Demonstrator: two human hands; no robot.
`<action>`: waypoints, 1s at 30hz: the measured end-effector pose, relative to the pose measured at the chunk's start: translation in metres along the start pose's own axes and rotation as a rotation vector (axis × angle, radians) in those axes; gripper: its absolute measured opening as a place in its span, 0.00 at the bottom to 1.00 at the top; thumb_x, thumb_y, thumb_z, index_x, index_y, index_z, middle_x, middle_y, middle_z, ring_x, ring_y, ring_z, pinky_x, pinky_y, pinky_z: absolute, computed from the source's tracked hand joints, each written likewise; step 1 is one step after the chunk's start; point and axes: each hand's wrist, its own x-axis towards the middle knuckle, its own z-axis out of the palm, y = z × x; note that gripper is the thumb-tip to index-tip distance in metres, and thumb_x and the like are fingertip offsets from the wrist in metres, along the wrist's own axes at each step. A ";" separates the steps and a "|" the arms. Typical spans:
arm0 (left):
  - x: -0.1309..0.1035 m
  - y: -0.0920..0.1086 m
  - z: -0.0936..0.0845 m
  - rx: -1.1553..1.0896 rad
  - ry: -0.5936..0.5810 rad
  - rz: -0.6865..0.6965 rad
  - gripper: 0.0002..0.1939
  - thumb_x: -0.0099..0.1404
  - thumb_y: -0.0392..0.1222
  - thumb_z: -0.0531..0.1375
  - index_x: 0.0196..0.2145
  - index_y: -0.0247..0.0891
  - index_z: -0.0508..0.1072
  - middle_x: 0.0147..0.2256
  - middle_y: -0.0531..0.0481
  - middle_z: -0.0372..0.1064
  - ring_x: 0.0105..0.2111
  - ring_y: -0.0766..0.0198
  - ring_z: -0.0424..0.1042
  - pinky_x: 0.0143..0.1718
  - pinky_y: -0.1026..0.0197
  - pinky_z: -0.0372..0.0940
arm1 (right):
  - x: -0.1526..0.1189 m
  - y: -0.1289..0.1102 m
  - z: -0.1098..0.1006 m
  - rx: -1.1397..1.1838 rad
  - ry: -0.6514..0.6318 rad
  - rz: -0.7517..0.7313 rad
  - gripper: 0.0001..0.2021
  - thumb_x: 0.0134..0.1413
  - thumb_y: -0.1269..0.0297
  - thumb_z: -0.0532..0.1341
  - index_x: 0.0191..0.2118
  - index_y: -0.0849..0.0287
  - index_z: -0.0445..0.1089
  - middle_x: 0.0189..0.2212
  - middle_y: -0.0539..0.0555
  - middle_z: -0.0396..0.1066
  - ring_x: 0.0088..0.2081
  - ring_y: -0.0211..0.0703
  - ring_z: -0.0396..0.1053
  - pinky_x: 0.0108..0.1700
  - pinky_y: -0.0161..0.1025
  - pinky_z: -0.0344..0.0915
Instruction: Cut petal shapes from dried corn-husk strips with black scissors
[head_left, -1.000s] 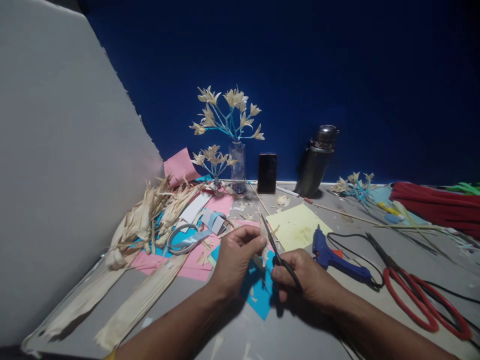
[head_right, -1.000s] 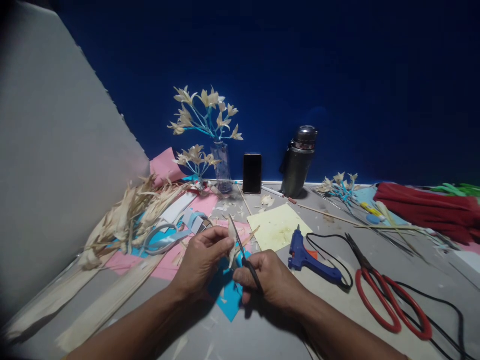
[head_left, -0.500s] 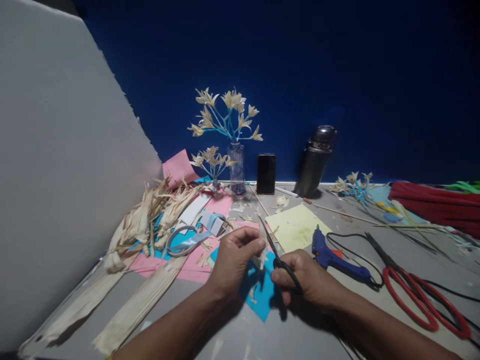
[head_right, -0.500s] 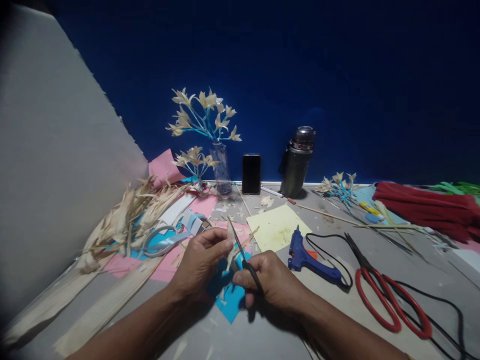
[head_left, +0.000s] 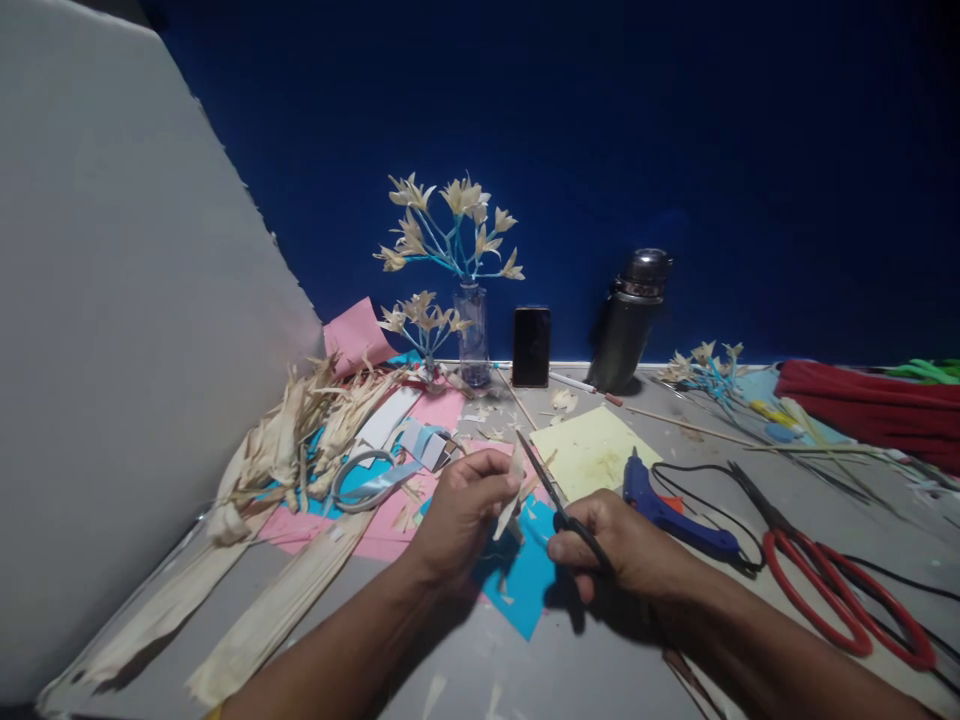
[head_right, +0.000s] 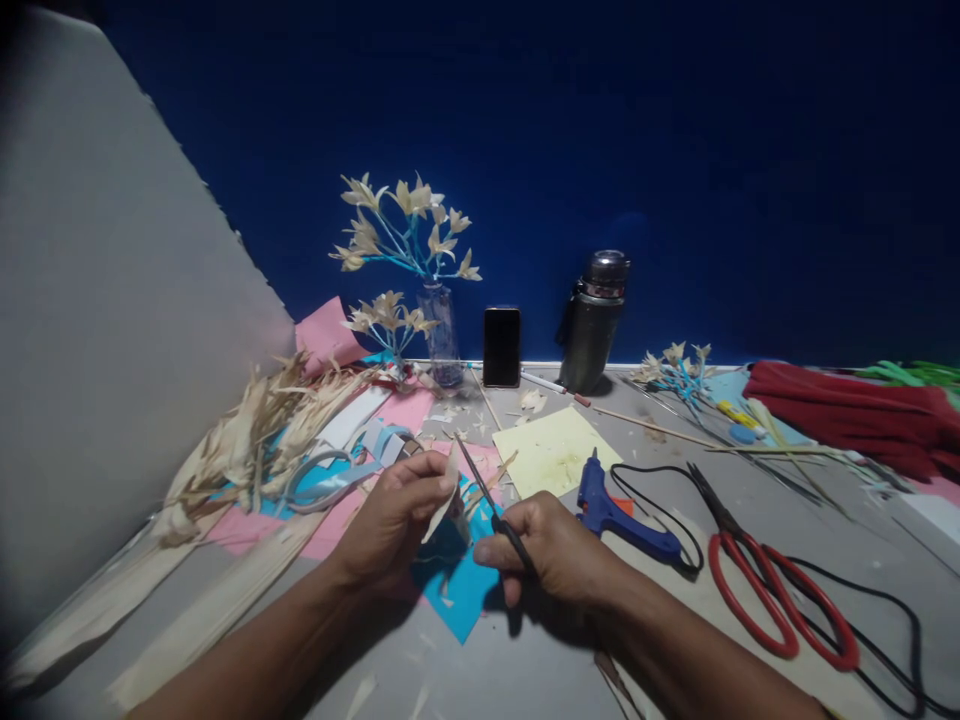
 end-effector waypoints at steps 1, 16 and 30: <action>0.000 0.001 0.001 -0.024 -0.016 -0.022 0.08 0.50 0.37 0.67 0.25 0.35 0.71 0.19 0.54 0.64 0.19 0.71 0.61 0.23 0.68 0.57 | 0.000 0.001 -0.001 0.015 -0.005 -0.017 0.16 0.46 0.58 0.66 0.16 0.62 0.68 0.14 0.51 0.67 0.17 0.35 0.61 0.20 0.32 0.52; 0.004 -0.020 0.004 0.104 0.000 0.013 0.11 0.52 0.41 0.70 0.24 0.35 0.71 0.19 0.57 0.62 0.19 0.73 0.58 0.22 0.68 0.52 | 0.006 0.001 0.002 0.110 0.322 -0.243 0.16 0.41 0.57 0.72 0.31 0.60 0.68 0.23 0.46 0.64 0.25 0.35 0.59 0.29 0.34 0.57; 0.006 -0.019 0.003 -0.046 -0.048 -0.135 0.09 0.50 0.34 0.66 0.23 0.35 0.68 0.18 0.56 0.62 0.20 0.72 0.62 0.25 0.68 0.58 | 0.006 -0.007 -0.008 0.179 0.404 -0.286 0.14 0.38 0.61 0.71 0.30 0.60 0.69 0.22 0.46 0.64 0.24 0.35 0.59 0.28 0.35 0.56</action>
